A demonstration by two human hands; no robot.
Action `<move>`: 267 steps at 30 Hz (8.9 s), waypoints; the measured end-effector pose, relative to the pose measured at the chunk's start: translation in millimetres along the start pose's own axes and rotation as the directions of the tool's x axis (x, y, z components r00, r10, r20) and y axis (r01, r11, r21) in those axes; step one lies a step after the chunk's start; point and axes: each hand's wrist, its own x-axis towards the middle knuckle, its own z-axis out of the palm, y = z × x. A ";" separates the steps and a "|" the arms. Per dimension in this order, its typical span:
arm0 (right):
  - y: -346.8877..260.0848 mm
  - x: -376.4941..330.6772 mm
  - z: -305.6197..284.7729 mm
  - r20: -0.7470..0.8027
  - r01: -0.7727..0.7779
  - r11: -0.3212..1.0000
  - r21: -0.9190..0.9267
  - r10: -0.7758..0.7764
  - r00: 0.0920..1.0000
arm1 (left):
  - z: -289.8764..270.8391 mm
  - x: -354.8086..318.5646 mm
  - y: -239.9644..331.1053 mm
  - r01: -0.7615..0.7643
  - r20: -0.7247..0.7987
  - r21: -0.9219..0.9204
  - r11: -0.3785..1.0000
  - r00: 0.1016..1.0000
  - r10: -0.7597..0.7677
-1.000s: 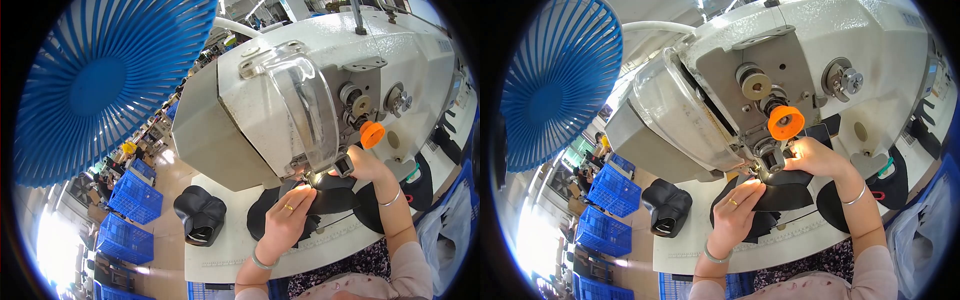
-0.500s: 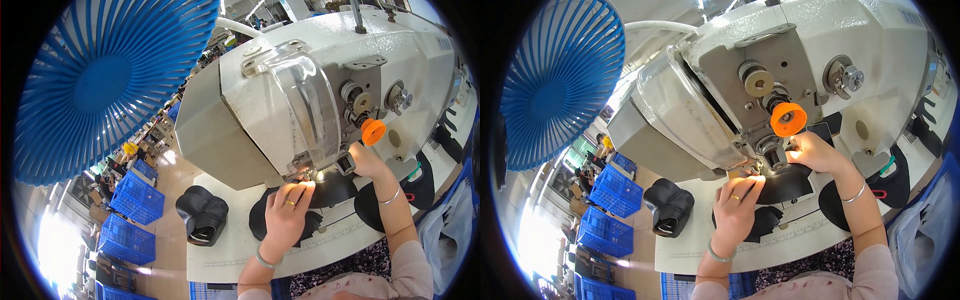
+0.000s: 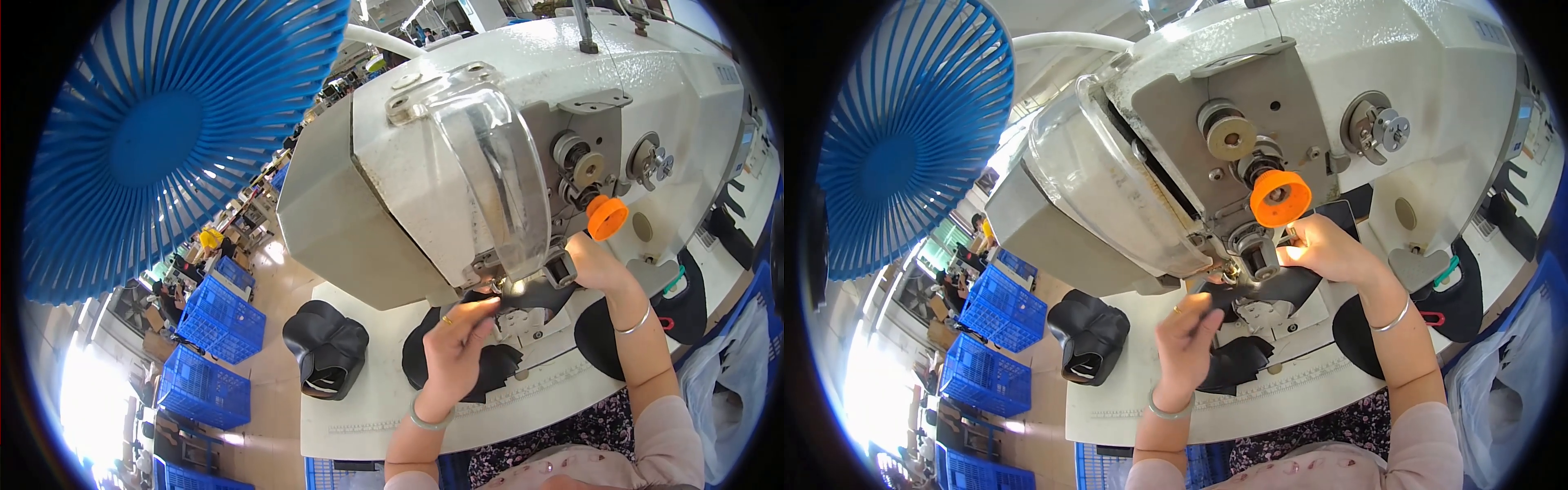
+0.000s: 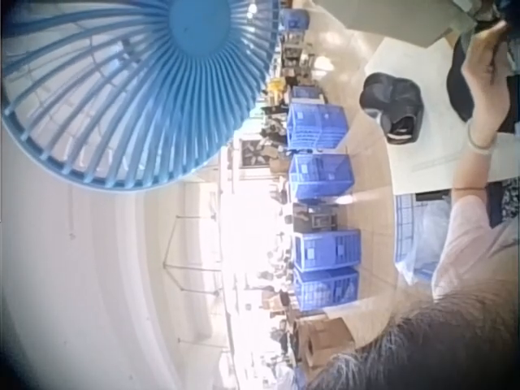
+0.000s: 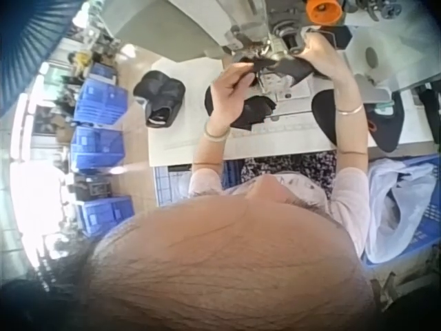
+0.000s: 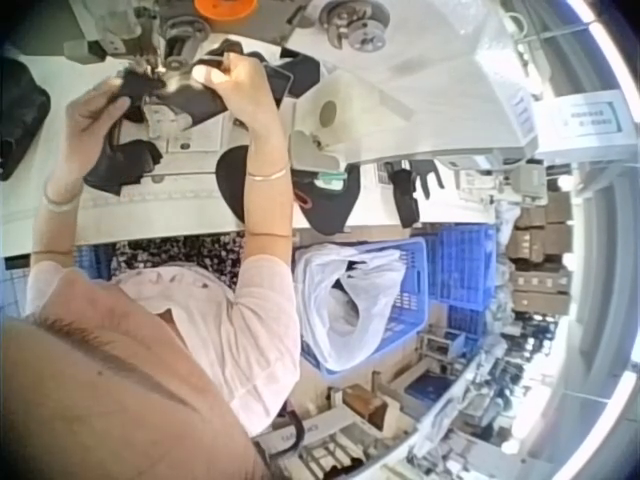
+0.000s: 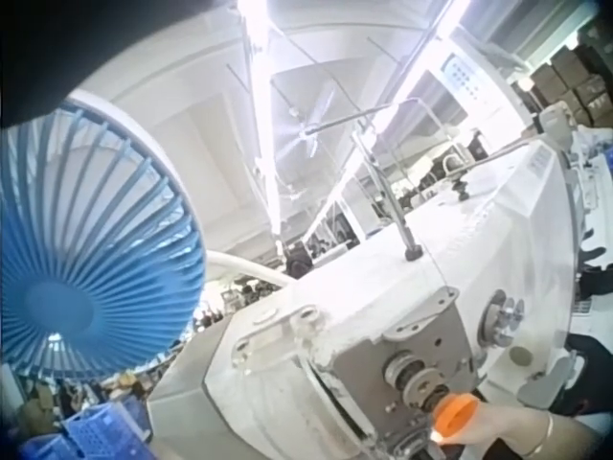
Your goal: The recorder uses an industrial sewing machine to stitch together black material components of a shoe upper.
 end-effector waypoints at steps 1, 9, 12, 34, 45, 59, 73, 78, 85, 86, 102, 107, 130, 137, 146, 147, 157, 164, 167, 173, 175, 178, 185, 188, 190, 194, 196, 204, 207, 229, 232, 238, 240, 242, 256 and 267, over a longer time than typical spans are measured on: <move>-1.6 -0.2 -0.2 0.016 -0.005 1.000 0.028 0.004 1.000 | 0.9 1.3 3.4 -0.223 0.021 0.139 0.965 0.975 0.223; -3.1 -0.4 0.6 0.019 0.044 0.994 0.100 -0.046 0.999 | 17.3 -5.4 11.5 -0.496 0.082 0.511 0.702 0.841 0.535; -3.3 -0.2 0.9 0.009 0.065 0.994 0.083 -0.066 0.998 | 20.9 -5.0 10.0 -0.488 0.059 0.540 0.686 0.835 0.547; 12.0 -5.4 11.9 -0.146 0.095 0.991 -0.097 -0.108 0.983 | 11.1 6.3 5.7 -0.508 0.096 0.486 0.711 0.840 0.535; 10.8 -18.7 30.6 -0.268 0.098 0.991 -0.096 -0.121 0.956 | -7.6 19.4 -11.8 -0.581 0.165 0.345 0.737 0.810 0.562; 9.7 -46.7 42.5 -0.210 -0.036 0.961 0.275 0.097 0.973 | 3.6 12.7 1.8 -0.536 0.135 0.488 0.689 0.826 0.547; 11.6 -51.1 44.9 -0.027 -0.025 0.958 0.285 0.034 0.999 | -6.2 11.2 0.4 -0.576 0.185 0.367 0.731 0.815 0.549; 12.9 -51.9 46.5 -0.034 -0.050 0.928 0.369 0.067 0.997 | -4.9 12.5 -2.4 -0.601 0.193 0.368 0.710 0.796 0.574; 6.5 -54.3 54.7 -0.054 -0.084 0.929 0.360 0.111 0.992 | -3.4 10.8 -0.1 -0.556 0.185 0.433 0.709 0.825 0.534; 6.5 -54.7 54.0 -0.060 -0.072 0.928 0.366 0.100 0.993 | -0.1 9.2 4.1 -0.550 0.172 0.469 0.691 0.824 0.539; 1.4 -54.8 69.6 -0.130 -0.085 0.944 0.320 0.133 0.983 | -10.0 13.6 -6.5 -0.474 0.193 0.222 0.852 0.878 0.438; -1.5 -51.6 70.9 -0.174 -0.049 0.956 0.291 0.103 0.979 | -7.8 13.5 -6.6 -0.503 0.158 0.293 0.813 0.864 0.478; -5.5 -49.2 70.5 -0.313 -0.027 0.991 0.133 0.067 0.947 | -3.8 17.2 -19.0 -0.403 0.060 0.070 0.912 0.915 0.400; -6.5 -46.1 68.5 -0.292 -0.048 0.980 0.194 0.104 0.951 | -3.1 14.6 -14.0 -0.528 0.121 0.185 0.829 0.850 0.513; 2.5 -40.7 72.5 -0.397 0.009 0.999 0.034 0.005 0.918 | -3.6 18.7 -17.3 -0.544 0.094 0.286 0.789 0.835 0.542; 0.6 -42.0 75.0 -0.396 0.010 0.999 0.034 0.004 0.918 | -4.6 17.3 -17.1 -0.553 0.092 0.288 0.782 0.829 0.552; 5.3 -41.2 79.6 -0.402 0.101 0.982 0.159 -0.030 0.915 | 4.6 17.6 -15.9 -0.498 0.007 0.214 0.840 0.861 0.508; 2.3 -39.2 83.7 -0.397 0.074 0.990 0.117 -0.022 0.918 | 2.0 19.9 -15.7 -0.512 0.032 0.279 0.813 0.851 0.525; -3.1 -37.3 81.7 -0.403 0.062 0.996 0.070 -0.028 0.915 | 1.9 19.7 -19.2 -0.543 0.045 0.261 0.798 0.833 0.552; -16.1 -30.6 61.7 -0.300 -0.050 0.997 0.054 0.064 0.952 | -0.6 24.8 -25.8 -0.630 0.068 0.276 0.726 0.766 0.639; -17.3 -28.7 58.1 -0.254 -0.102 0.994 0.035 0.107 0.961 | -2.4 24.2 -27.5 -0.628 0.071 0.247 0.738 0.771 0.633; -21.6 -29.3 59.6 -0.249 -0.122 0.992 0.026 0.125 0.960 | -2.3 23.1 -24.5 -0.624 0.079 0.268 0.734 0.774 0.629; -15.2 -22.9 57.8 -0.301 -0.071 0.989 -0.129 0.029 0.953 | -0.4 22.7 -19.7 -0.648 0.107 0.351 0.675 0.744 0.659; -9.7 -19.8 52.5 -0.292 -0.041 0.988 -0.146 -0.003 0.956 | 1.2 22.6 -21.7 -0.655 0.117 0.413 0.633 0.727 0.676; -15.7 -26.7 52.8 -0.317 -0.053 0.976 -0.211 -0.017 0.948 | 0.5 24.5 -28.2 -0.658 0.084 0.368 0.657 0.727 0.681; -22.7 -35.7 55.5 -0.302 -0.114 0.971 -0.209 0.047 0.952 | -2.5 25.9 -41.2 -0.627 0.028 0.216 0.748 0.770 0.637; -8.9 -29.9 54.5 -0.281 -0.056 0.985 -0.166 0.007 0.960 | -0.3 25.9 -37.4 -0.629 0.026 0.217 0.746 0.768 0.640; 4.0 -15.1 42.2 -0.213 0.093 0.987 -0.134 -0.121 0.970 | 0.0 23.4 -28.1 -0.654 0.086 0.365 0.663 0.732 0.676; 1.5 -12.6 41.0 -0.242 0.122 0.985 -0.122 -0.149 0.959 | 2.3 23.0 -30.0 -0.662 0.055 0.331 0.673 0.725 0.687; 1.2 -0.2 25.9 -0.237 0.072 0.997 -0.019 -0.074 0.969 | 11.9 17.9 -23.3 -0.666 0.010 0.442 0.602 0.674 0.739; 7.5 -2.8 26.9 -0.249 0.117 0.992 -0.037 -0.123 0.961 | 11.9 15.2 -23.4 -0.653 0.031 0.490 0.578 0.675 0.737; 16.4 5.5 32.4 -0.306 0.245 0.967 0.077 -0.211 0.928 | 18.2 10.0 -17.3 -0.614 0.027 0.559 0.558 0.685 0.728; 16.9 8.7 30.3 -0.316 0.260 0.963 0.076 -0.224 0.922 | 21.3 8.9 -16.1 -0.610 0.027 0.579 0.542 0.678 0.734; 23.7 13.6 30.6 -0.299 0.328 0.939 0.105 -0.285 0.911 | 23.2 6.5 -14.4 -0.569 0.028 0.632 0.526 0.695 0.718; 37.1 24.9 39.3 -0.346 0.383 0.916 0.115 -0.325 0.880 | 17.5 15.2 -17.9 -0.623 -0.045 0.499 0.602 0.675 0.736; 37.4 21.9 34.7 -0.342 0.375 0.926 0.048 -0.338 0.877 | 17.5 19.9 -18.9 -0.605 -0.050 0.529 0.595 0.678 0.733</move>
